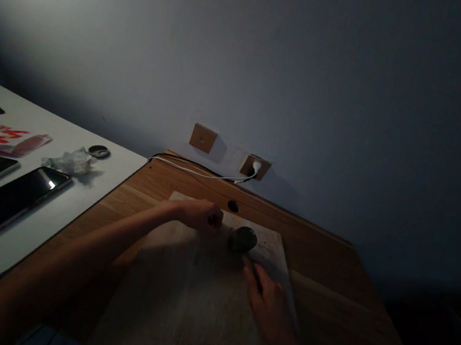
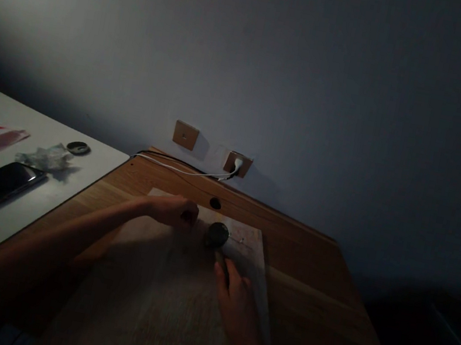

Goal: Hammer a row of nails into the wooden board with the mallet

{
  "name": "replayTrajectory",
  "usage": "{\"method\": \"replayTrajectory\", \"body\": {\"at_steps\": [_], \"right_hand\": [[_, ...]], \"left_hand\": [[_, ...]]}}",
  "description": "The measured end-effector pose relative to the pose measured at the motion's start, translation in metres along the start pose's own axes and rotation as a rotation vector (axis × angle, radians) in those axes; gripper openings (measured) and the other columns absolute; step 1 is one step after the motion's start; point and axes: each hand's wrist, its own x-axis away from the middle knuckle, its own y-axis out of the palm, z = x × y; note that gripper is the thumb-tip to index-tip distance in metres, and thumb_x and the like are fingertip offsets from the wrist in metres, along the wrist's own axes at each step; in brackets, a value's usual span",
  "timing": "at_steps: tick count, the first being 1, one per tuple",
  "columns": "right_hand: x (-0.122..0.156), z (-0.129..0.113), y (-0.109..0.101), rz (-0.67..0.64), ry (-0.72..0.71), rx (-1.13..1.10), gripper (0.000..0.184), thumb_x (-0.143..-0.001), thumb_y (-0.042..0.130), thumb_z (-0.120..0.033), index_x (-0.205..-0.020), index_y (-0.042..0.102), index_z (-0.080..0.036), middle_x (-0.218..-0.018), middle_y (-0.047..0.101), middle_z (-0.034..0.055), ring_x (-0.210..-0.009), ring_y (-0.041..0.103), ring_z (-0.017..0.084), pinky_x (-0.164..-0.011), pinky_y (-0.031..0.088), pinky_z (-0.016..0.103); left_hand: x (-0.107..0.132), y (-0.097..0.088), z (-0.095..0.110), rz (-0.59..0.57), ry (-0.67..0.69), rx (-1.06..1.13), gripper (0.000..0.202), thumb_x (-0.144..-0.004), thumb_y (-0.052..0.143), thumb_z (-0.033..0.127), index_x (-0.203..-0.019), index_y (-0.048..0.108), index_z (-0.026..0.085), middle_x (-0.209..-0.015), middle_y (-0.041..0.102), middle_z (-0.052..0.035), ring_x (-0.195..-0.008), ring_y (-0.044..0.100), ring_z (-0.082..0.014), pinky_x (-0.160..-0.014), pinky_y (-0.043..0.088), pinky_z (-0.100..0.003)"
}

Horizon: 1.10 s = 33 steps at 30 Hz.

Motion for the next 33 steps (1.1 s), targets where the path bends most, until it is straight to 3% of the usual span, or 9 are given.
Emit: {"method": "replayTrajectory", "body": {"at_steps": [3,10,22,27,30,33], "right_hand": [[0.005,0.008,0.003,0.011,0.039,0.002,0.059,-0.098,0.036,-0.063,-0.118,0.072,-0.02,-0.077,0.075,0.0084,-0.077,0.071,0.031,-0.065,0.048,0.037],[0.001,0.01,0.003,0.008,0.04,-0.055,0.061,-0.097,0.039,-0.065,-0.121,0.073,-0.019,-0.088,0.078,0.0106,-0.085,0.073,0.03,-0.069,0.052,0.034],[0.003,0.007,0.003,0.05,0.004,-0.073,0.06,-0.096,0.041,-0.066,-0.117,0.075,-0.022,-0.074,0.074,0.007,-0.076,0.072,0.028,-0.068,0.051,0.034],[0.002,0.01,0.004,0.053,0.002,-0.073,0.06,-0.097,0.041,-0.066,-0.117,0.075,-0.021,-0.073,0.073,0.0066,-0.075,0.071,0.027,-0.065,0.05,0.032],[0.001,0.012,0.004,0.058,0.009,-0.065,0.058,-0.096,0.043,-0.065,-0.116,0.075,-0.021,-0.078,0.075,0.008,-0.078,0.072,0.027,-0.067,0.051,0.033],[0.001,0.012,0.004,0.056,0.008,-0.064,0.056,-0.097,0.043,-0.063,-0.115,0.075,-0.021,-0.082,0.076,0.0094,-0.082,0.072,0.028,-0.068,0.051,0.034]], "left_hand": [[0.005,0.001,0.017,-0.118,0.093,-0.088,0.009,-0.077,0.077,0.024,-0.083,0.075,0.019,-0.083,0.073,-0.0022,-0.072,0.064,-0.015,-0.062,0.042,-0.022],[0.005,0.017,0.036,-0.128,0.17,-0.32,0.003,-0.077,0.076,0.02,-0.081,0.075,0.02,-0.083,0.072,-0.0038,-0.068,0.063,-0.0176,-0.056,0.038,-0.026],[0.016,-0.024,-0.012,0.021,0.082,-0.176,0.013,-0.084,0.063,0.007,-0.086,0.07,0.018,-0.084,0.069,-0.0006,-0.074,0.061,-0.0125,-0.067,0.041,-0.021],[0.017,-0.023,-0.019,-0.012,-0.056,-0.16,0.01,-0.084,0.067,0.009,-0.088,0.07,0.018,-0.073,0.068,0.0008,-0.066,0.06,-0.0134,-0.059,0.037,-0.022],[0.013,-0.02,-0.019,-0.001,0.008,-0.133,0.017,-0.082,0.068,0.008,-0.096,0.071,0.017,-0.081,0.073,-0.0009,-0.072,0.064,-0.014,-0.063,0.041,-0.021],[0.01,-0.016,-0.018,0.011,0.057,-0.169,0.02,-0.081,0.063,0.005,-0.092,0.074,0.018,-0.086,0.075,-0.0019,-0.075,0.066,-0.0141,-0.067,0.043,-0.022]]}}
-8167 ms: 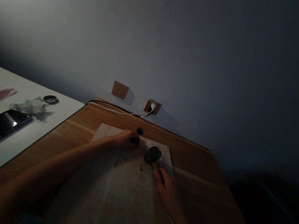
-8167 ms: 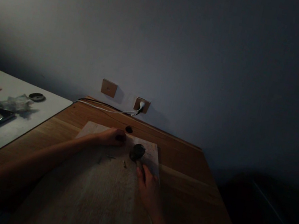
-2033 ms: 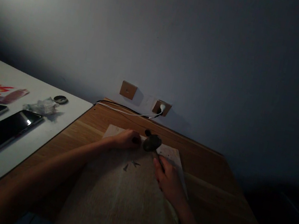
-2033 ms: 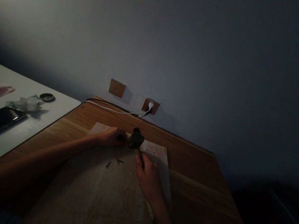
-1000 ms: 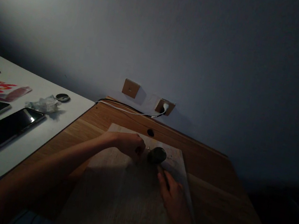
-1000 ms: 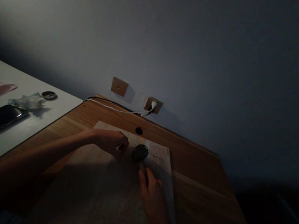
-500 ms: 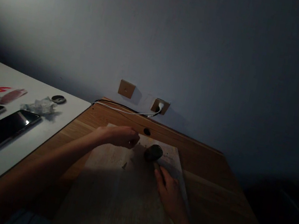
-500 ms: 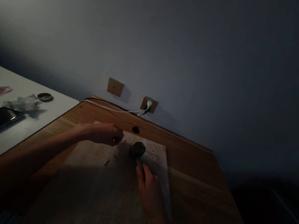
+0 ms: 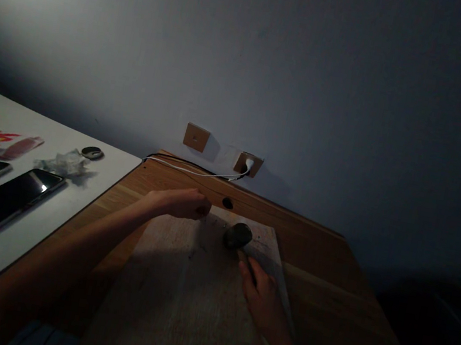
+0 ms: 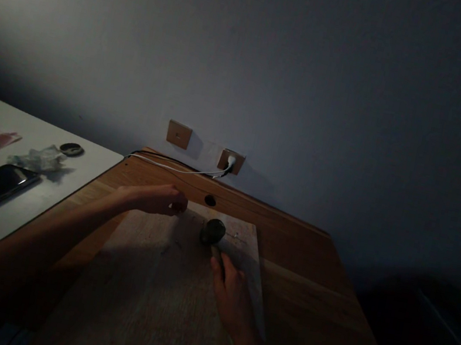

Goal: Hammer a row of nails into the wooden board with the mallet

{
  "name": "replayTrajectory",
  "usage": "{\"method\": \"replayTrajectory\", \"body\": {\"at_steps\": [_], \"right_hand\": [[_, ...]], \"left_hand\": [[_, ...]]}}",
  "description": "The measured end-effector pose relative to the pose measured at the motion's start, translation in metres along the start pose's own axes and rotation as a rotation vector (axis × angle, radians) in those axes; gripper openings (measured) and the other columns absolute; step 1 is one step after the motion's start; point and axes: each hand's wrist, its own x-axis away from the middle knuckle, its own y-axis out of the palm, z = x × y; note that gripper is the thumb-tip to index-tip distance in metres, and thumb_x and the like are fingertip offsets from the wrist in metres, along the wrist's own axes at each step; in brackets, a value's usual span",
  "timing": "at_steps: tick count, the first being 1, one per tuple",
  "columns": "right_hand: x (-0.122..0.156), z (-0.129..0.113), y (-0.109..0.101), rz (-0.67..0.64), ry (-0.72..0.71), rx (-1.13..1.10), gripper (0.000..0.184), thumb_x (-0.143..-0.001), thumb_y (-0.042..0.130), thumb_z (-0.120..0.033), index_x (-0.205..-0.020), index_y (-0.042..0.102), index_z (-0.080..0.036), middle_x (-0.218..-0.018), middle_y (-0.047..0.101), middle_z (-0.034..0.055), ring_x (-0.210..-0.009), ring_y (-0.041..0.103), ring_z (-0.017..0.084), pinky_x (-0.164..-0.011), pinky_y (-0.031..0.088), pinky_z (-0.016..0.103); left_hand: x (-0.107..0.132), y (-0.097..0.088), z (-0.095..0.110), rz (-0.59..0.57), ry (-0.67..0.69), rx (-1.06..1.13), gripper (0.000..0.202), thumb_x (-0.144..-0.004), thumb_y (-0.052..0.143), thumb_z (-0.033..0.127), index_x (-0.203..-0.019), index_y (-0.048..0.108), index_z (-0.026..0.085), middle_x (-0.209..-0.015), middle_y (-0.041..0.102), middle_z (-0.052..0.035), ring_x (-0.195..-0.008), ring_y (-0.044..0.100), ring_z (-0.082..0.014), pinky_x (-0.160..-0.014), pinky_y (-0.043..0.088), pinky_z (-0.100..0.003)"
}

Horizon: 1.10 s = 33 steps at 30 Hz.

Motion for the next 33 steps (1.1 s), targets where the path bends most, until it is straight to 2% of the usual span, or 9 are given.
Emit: {"method": "replayTrajectory", "body": {"at_steps": [4,7,10,13,18,24,30,33], "right_hand": [[0.001,0.0,0.001,-0.011,0.009,-0.012,0.057,-0.097,0.041,-0.062,-0.118,0.075,-0.021,-0.072,0.073,0.0071,-0.076,0.071,0.028,-0.065,0.05,0.034],[0.001,0.001,0.002,0.006,0.011,-0.015,0.056,-0.097,0.043,-0.062,-0.118,0.074,-0.02,-0.08,0.075,0.0093,-0.084,0.071,0.029,-0.071,0.051,0.035],[0.001,0.001,0.002,0.002,0.006,-0.016,0.057,-0.097,0.042,-0.061,-0.12,0.073,-0.019,-0.086,0.076,0.0102,-0.086,0.071,0.028,-0.074,0.05,0.035],[0.0,-0.001,0.001,-0.011,-0.006,-0.023,0.057,-0.098,0.041,-0.06,-0.118,0.073,-0.017,-0.086,0.076,0.0101,-0.082,0.07,0.027,-0.075,0.048,0.035],[0.001,-0.005,-0.001,-0.05,0.002,-0.058,0.052,-0.099,0.042,-0.057,-0.114,0.074,-0.019,-0.08,0.075,0.0082,-0.073,0.07,0.025,-0.066,0.046,0.033],[0.001,-0.006,-0.002,-0.046,0.028,-0.034,0.057,-0.097,0.042,-0.059,-0.119,0.073,-0.017,-0.083,0.075,0.0096,-0.078,0.069,0.026,-0.069,0.046,0.034],[0.0,-0.004,-0.002,-0.028,0.02,-0.015,0.055,-0.098,0.044,-0.059,-0.117,0.074,-0.018,-0.069,0.071,0.0052,-0.068,0.067,0.024,-0.065,0.046,0.032],[0.0,-0.003,-0.002,-0.012,0.006,-0.021,0.054,-0.097,0.045,-0.06,-0.116,0.075,-0.019,-0.07,0.072,0.0054,-0.069,0.068,0.025,-0.065,0.047,0.032]], "left_hand": [[-0.002,0.004,0.003,0.016,-0.021,-0.108,0.02,-0.083,0.062,0.009,-0.088,0.077,0.022,-0.086,0.075,-0.0023,-0.072,0.065,-0.0156,-0.064,0.041,-0.024],[-0.002,0.006,0.006,0.02,-0.058,-0.156,0.023,-0.08,0.063,0.008,-0.089,0.078,0.022,-0.084,0.074,-0.003,-0.071,0.065,-0.0165,-0.063,0.041,-0.024],[-0.002,0.005,0.009,0.031,-0.061,-0.154,0.024,-0.08,0.063,0.008,-0.093,0.078,0.022,-0.081,0.073,-0.0026,-0.068,0.065,-0.0161,-0.061,0.041,-0.024],[-0.001,0.003,0.011,0.01,-0.033,-0.164,0.021,-0.081,0.062,0.008,-0.088,0.077,0.021,-0.078,0.073,-0.0015,-0.066,0.063,-0.0147,-0.061,0.041,-0.024],[-0.001,0.003,0.01,-0.002,-0.047,-0.108,0.022,-0.079,0.063,0.008,-0.091,0.076,0.02,-0.081,0.074,-0.002,-0.069,0.064,-0.0145,-0.06,0.04,-0.023],[0.0,0.002,0.011,0.01,-0.045,-0.126,0.019,-0.079,0.062,0.009,-0.085,0.075,0.02,-0.078,0.072,-0.0022,-0.067,0.062,-0.0152,-0.059,0.038,-0.024],[0.0,0.006,0.008,0.013,-0.025,-0.146,0.02,-0.077,0.061,0.008,-0.083,0.075,0.021,-0.076,0.071,-0.0014,-0.066,0.061,-0.0157,-0.058,0.036,-0.025],[-0.001,0.007,0.004,0.024,-0.021,-0.134,0.02,-0.077,0.061,0.009,-0.083,0.075,0.022,-0.076,0.071,-0.0006,-0.066,0.062,-0.0152,-0.057,0.036,-0.025]]}}
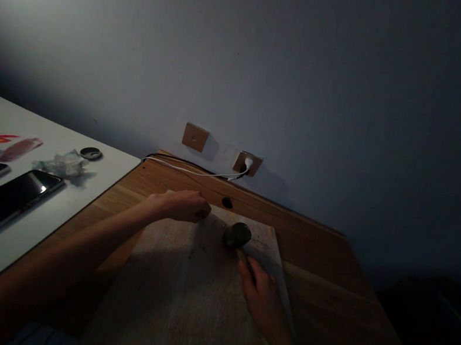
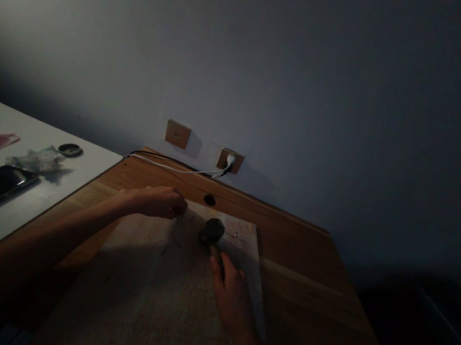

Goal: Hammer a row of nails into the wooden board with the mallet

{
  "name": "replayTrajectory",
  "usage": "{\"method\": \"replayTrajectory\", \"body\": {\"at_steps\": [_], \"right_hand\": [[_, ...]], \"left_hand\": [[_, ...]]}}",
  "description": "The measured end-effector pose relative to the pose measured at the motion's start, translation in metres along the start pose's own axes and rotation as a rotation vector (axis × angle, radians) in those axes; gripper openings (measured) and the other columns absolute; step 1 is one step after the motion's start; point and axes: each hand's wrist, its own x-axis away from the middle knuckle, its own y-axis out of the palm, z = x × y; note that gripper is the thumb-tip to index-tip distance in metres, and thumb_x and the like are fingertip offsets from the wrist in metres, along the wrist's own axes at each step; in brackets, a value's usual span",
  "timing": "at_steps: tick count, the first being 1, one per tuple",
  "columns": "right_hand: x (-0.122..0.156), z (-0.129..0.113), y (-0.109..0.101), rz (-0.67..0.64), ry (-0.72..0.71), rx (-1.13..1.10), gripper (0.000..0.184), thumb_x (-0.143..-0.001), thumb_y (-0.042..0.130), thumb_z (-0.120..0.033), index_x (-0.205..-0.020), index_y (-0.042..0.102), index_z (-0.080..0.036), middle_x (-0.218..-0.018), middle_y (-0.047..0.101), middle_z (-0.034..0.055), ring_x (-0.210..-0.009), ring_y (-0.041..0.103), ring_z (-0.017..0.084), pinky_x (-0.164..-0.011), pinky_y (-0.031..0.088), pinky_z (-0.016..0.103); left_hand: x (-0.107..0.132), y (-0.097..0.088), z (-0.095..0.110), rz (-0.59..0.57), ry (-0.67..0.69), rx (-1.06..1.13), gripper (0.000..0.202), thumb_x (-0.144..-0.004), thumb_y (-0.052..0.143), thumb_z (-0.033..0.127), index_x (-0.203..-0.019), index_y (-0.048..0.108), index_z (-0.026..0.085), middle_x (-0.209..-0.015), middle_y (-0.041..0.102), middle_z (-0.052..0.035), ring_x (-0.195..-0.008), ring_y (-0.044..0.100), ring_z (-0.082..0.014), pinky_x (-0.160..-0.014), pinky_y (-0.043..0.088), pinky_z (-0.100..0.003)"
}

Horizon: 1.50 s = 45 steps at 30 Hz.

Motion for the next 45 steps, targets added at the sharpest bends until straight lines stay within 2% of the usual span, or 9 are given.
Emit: {"method": "replayTrajectory", "body": {"at_steps": [6,10,18,25,31,34,37,40,45], "right_hand": [[-0.001,0.003,0.002,-0.006,0.002,-0.004,0.056,-0.098,0.042,-0.062,-0.113,0.075,-0.019,-0.087,0.077,0.0104,-0.081,0.071,0.027,-0.072,0.049,0.034],[-0.002,0.006,0.003,-0.011,0.007,0.0,0.059,-0.097,0.042,-0.063,-0.119,0.073,-0.017,-0.097,0.077,0.0133,-0.088,0.071,0.029,-0.078,0.049,0.037],[0.0,0.002,0.002,-0.01,-0.006,-0.011,0.053,-0.098,0.044,-0.059,-0.117,0.074,-0.02,-0.085,0.076,0.0086,-0.082,0.071,0.026,-0.072,0.048,0.033],[0.0,-0.001,0.0,-0.033,0.004,-0.006,0.055,-0.099,0.042,-0.059,-0.119,0.073,-0.018,-0.071,0.07,0.0043,-0.069,0.068,0.023,-0.066,0.046,0.032],[0.0,0.001,0.0,-0.051,0.009,0.002,0.058,-0.099,0.04,-0.061,-0.115,0.073,-0.017,-0.077,0.074,0.0082,-0.072,0.069,0.026,-0.067,0.047,0.034],[0.0,0.004,0.001,-0.024,-0.004,-0.017,0.057,-0.098,0.042,-0.062,-0.116,0.073,-0.019,-0.092,0.078,0.0118,-0.085,0.072,0.028,-0.074,0.05,0.036],[-0.001,0.005,0.002,-0.026,0.009,-0.018,0.058,-0.097,0.041,-0.064,-0.116,0.073,-0.018,-0.101,0.079,0.0142,-0.093,0.073,0.03,-0.08,0.05,0.037],[-0.001,0.003,0.001,-0.048,0.017,-0.007,0.059,-0.098,0.04,-0.062,-0.115,0.073,-0.017,-0.087,0.077,0.0123,-0.082,0.072,0.028,-0.073,0.049,0.036],[-0.001,-0.001,-0.001,-0.058,0.02,-0.017,0.056,-0.098,0.04,-0.059,-0.115,0.072,-0.016,-0.068,0.069,0.0055,-0.064,0.066,0.023,-0.063,0.045,0.032]], "left_hand": [[0.0,-0.001,0.001,-0.005,0.01,-0.01,0.021,-0.077,0.062,0.007,-0.085,0.075,0.022,-0.077,0.072,-0.0009,-0.067,0.063,-0.0154,-0.058,0.036,-0.025],[0.0,-0.003,0.005,-0.015,-0.006,-0.043,0.02,-0.08,0.062,0.009,-0.087,0.076,0.022,-0.081,0.073,-0.002,-0.069,0.063,-0.0162,-0.06,0.038,-0.025],[-0.003,0.002,0.008,0.039,0.038,-0.114,0.018,-0.083,0.062,0.008,-0.084,0.077,0.019,-0.084,0.074,-0.0051,-0.074,0.067,-0.0177,-0.065,0.043,-0.025],[-0.004,0.005,0.006,0.114,0.087,0.062,0.024,-0.08,0.059,0.001,-0.09,0.075,0.016,-0.083,0.074,-0.0035,-0.072,0.067,-0.0151,-0.067,0.045,-0.023],[0.002,0.024,0.002,0.18,-0.071,0.271,0.025,-0.078,0.062,0.003,-0.095,0.073,0.017,-0.087,0.075,-0.0018,-0.076,0.069,-0.0148,-0.068,0.047,-0.021],[0.005,0.037,0.001,0.235,-0.165,0.356,0.021,-0.084,0.063,0.01,-0.101,0.071,0.019,-0.089,0.075,-0.0002,-0.081,0.069,-0.0145,-0.073,0.048,-0.021],[0.006,0.044,0.001,0.292,-0.156,0.381,0.016,-0.085,0.066,0.014,-0.099,0.073,0.018,-0.094,0.073,-0.0023,-0.082,0.069,-0.0147,-0.075,0.049,-0.022],[0.005,0.045,0.001,0.325,-0.114,0.365,0.016,-0.085,0.067,0.016,-0.099,0.074,0.018,-0.099,0.072,-0.0047,-0.082,0.068,-0.0148,-0.075,0.049,-0.023],[0.005,0.044,0.001,0.281,-0.136,0.415,0.022,-0.082,0.065,0.01,-0.102,0.073,0.017,-0.087,0.073,-0.0013,-0.076,0.067,-0.0141,-0.072,0.049,-0.023]]}}
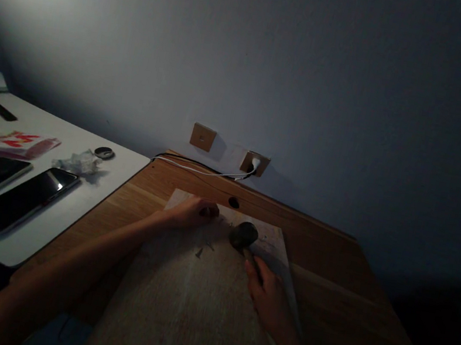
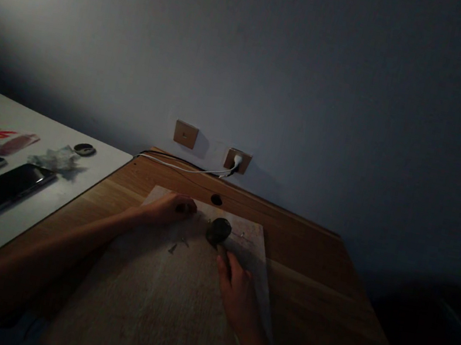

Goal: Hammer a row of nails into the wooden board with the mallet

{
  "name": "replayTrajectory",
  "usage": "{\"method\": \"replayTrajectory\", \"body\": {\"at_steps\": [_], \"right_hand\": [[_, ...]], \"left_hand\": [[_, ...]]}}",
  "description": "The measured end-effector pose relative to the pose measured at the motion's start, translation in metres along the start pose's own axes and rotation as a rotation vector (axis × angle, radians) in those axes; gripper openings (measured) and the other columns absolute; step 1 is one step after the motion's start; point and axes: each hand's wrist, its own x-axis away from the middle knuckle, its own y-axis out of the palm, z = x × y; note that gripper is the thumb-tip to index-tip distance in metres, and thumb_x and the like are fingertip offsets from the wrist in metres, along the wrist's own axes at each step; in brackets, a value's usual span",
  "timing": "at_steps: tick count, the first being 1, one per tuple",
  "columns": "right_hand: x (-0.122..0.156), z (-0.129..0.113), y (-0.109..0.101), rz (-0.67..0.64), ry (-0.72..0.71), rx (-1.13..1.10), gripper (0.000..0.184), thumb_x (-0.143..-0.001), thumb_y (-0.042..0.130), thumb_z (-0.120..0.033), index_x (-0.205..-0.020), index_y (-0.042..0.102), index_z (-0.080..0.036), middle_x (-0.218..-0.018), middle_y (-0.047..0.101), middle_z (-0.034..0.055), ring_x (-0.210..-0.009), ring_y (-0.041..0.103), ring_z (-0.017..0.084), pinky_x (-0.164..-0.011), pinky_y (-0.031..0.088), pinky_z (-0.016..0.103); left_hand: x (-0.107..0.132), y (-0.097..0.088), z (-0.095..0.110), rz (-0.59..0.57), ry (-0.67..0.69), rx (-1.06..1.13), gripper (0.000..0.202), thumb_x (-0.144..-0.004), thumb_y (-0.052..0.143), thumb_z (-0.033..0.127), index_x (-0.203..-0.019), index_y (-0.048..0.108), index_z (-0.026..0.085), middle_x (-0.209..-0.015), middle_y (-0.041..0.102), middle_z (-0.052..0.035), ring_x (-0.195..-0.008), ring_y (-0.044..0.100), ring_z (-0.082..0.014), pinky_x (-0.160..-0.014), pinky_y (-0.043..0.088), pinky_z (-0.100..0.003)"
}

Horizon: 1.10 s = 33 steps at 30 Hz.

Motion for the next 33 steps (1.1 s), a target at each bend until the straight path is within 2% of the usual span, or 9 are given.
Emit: {"method": "replayTrajectory", "body": {"at_steps": [7,10,14,21,25,33], "right_hand": [[0.001,-0.004,-0.002,-0.052,0.03,-0.032,0.058,-0.095,0.04,-0.061,-0.11,0.07,-0.014,-0.055,0.053,-0.0024,-0.047,0.052,0.017,-0.049,0.037,0.03],[-0.002,-0.012,-0.002,-0.063,0.023,-0.053,0.056,-0.094,0.04,-0.061,-0.108,0.069,-0.016,-0.056,0.053,-0.0026,-0.045,0.05,0.017,-0.046,0.036,0.029],[-0.014,-0.031,-0.002,-0.062,-0.06,-0.032,0.048,-0.095,0.039,-0.058,-0.097,0.067,-0.019,-0.056,0.055,-0.0019,-0.041,0.048,0.015,-0.044,0.036,0.029],[-0.039,-0.057,0.006,-0.044,-0.158,0.038,0.039,-0.097,0.04,-0.054,-0.082,0.06,-0.025,-0.055,0.055,-0.0026,-0.044,0.053,0.016,-0.051,0.038,0.028],[-0.043,-0.057,0.012,-0.042,-0.182,0.078,0.036,-0.096,0.042,-0.051,-0.079,0.062,-0.025,-0.05,0.055,-0.0018,-0.048,0.057,0.019,-0.056,0.039,0.03],[-0.044,-0.05,0.02,0.015,-0.188,0.121,0.037,-0.096,0.043,-0.051,-0.082,0.064,-0.025,-0.059,0.062,0.003,-0.06,0.064,0.024,-0.06,0.036,0.033]], "left_hand": [[0.004,-0.003,0.003,0.034,0.017,0.017,0.035,-0.076,0.065,0.008,-0.11,0.067,0.017,-0.096,0.074,-0.0027,-0.08,0.068,-0.0144,-0.074,0.051,-0.024],[0.004,-0.002,0.0,0.032,0.007,0.073,0.036,-0.077,0.063,0.008,-0.112,0.064,0.016,-0.093,0.075,-0.0024,-0.077,0.069,-0.0138,-0.072,0.051,-0.023],[0.004,0.0,-0.004,0.027,0.026,0.099,0.041,-0.078,0.064,0.01,-0.118,0.062,0.018,-0.094,0.076,-0.0017,-0.077,0.07,-0.0136,-0.072,0.051,-0.022],[0.005,0.0,-0.003,0.027,-0.003,0.05,0.051,-0.078,0.066,0.009,-0.128,0.058,0.016,-0.092,0.077,-0.0015,-0.078,0.071,-0.0151,-0.071,0.051,-0.022],[0.004,0.001,-0.004,0.046,-0.011,0.029,0.056,-0.078,0.066,0.009,-0.132,0.056,0.016,-0.098,0.077,-0.0045,-0.084,0.073,-0.0179,-0.074,0.052,-0.025],[0.004,0.003,-0.01,0.059,0.003,0.037,0.059,-0.076,0.068,0.009,-0.133,0.057,0.018,-0.099,0.077,-0.0038,-0.083,0.073,-0.0189,-0.072,0.052,-0.025]]}}
